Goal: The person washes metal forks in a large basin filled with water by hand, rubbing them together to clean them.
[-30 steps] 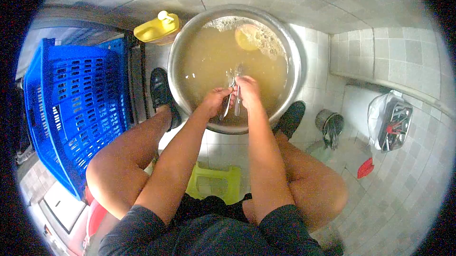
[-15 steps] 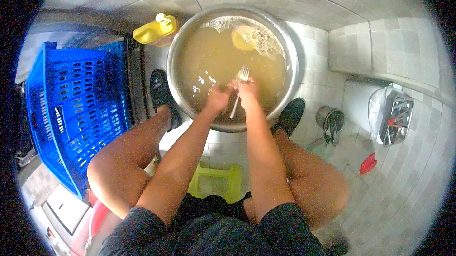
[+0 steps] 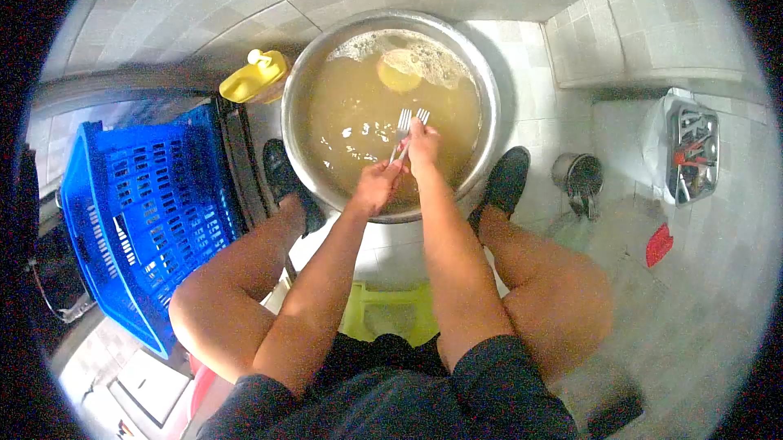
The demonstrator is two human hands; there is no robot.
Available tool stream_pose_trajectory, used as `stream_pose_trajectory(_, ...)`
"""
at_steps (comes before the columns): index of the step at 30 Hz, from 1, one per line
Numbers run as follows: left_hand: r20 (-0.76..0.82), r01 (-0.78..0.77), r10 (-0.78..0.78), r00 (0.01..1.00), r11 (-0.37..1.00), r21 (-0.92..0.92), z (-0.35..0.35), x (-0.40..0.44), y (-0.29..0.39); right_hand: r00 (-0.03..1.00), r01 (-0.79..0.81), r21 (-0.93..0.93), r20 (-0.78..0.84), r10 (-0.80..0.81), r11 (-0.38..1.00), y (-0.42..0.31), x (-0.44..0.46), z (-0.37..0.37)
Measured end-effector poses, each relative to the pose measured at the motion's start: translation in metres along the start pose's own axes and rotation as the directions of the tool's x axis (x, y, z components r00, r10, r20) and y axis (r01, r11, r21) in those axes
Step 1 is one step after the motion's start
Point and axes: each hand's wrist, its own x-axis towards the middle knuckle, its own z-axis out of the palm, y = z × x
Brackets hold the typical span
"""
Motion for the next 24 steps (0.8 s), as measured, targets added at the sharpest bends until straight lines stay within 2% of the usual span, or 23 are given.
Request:
stream_pose_trajectory(3,-0.065,0.005,-0.002,0.998,0.999,0.047,0.009,-0.009,0.017,0.996,0.073,0.032,-0.045,-0.071,0.997,0.001,0.019,0.001)
stream_pose_trajectory(4,-0.097,0.016,-0.010,0.995,0.998,0.059,0.010,-0.009,0.019,0.999,-0.014,0.086,-0.050,0.018,0.996,-0.011,0.011,0.002)
stream_pose_trajectory(8,-0.122,-0.021,0.025,0.992,0.999,0.035,0.010,0.002,0.008,0.995,-0.078,0.189,-0.049,0.089,0.979,-0.029,-0.001,0.006)
stream_pose_trajectory(10,-0.185,-0.016,0.033,0.982,0.995,0.097,0.010,0.003,0.008,0.961,-0.090,0.065,0.267,0.069,0.994,-0.015,0.001,0.004)
stream_pose_trajectory(11,-0.180,-0.016,0.033,0.983,0.995,0.097,0.011,0.004,0.008,0.943,-0.196,0.105,0.294,0.158,0.975,-0.003,0.002,0.006)
stream_pose_trajectory(13,-0.202,-0.094,0.109,0.973,0.992,0.082,0.012,0.001,0.008,0.893,-0.359,0.045,0.308,0.329,0.932,-0.026,-0.022,0.007)
stream_pose_trajectory(14,-0.172,-0.143,0.176,0.969,0.972,0.188,0.010,-0.002,0.008,0.892,-0.362,0.049,0.308,0.331,0.931,-0.023,-0.018,0.005)
stream_pose_trajectory(15,-0.173,-0.140,0.175,0.969,0.971,0.195,0.009,-0.007,0.009,0.888,-0.356,0.033,0.325,0.326,0.934,-0.013,-0.003,0.002)
stream_pose_trajectory(16,-0.159,-0.134,0.184,0.970,0.950,0.281,0.009,-0.011,0.009,0.883,-0.347,0.018,0.344,0.320,0.938,-0.015,-0.001,0.001)
stream_pose_trajectory(17,-0.144,-0.129,0.193,0.971,0.922,0.364,0.008,-0.013,0.010,0.910,-0.257,-0.053,0.323,0.260,0.965,-0.019,0.003,-0.003)
stream_pose_trajectory(18,-0.107,-0.140,0.199,0.974,0.904,0.404,0.003,-0.009,0.001,0.917,-0.248,0.036,0.330,0.223,0.968,-0.015,0.017,-0.008)
stream_pose_trajectory(19,-0.111,-0.139,0.200,0.973,0.903,0.406,0.005,-0.011,-0.002,0.925,-0.239,0.122,0.332,0.187,0.963,-0.018,0.026,-0.008)
stream_pose_trajectory(21,-0.128,-0.188,0.241,0.962,0.924,0.332,0.009,-0.015,-0.007,0.981,-0.167,0.245,0.142,0.135,0.955,-0.027,0.040,-0.008)
stream_pose_trajectory(22,-0.138,-0.130,0.185,0.973,0.933,0.334,0.007,-0.015,-0.006,0.974,-0.120,0.268,0.220,0.060,0.956,-0.031,0.041,-0.011)
stream_pose_trajectory(23,-0.139,-0.132,0.187,0.972,0.934,0.333,0.007,-0.015,-0.004,0.973,-0.119,0.266,0.223,0.059,0.957,-0.032,0.039,-0.010)
stream_pose_trajectory(24,-0.163,-0.047,0.085,0.983,0.973,0.227,0.007,-0.015,0.002,0.982,-0.075,0.159,0.182,0.046,0.984,-0.033,0.036,-0.009)
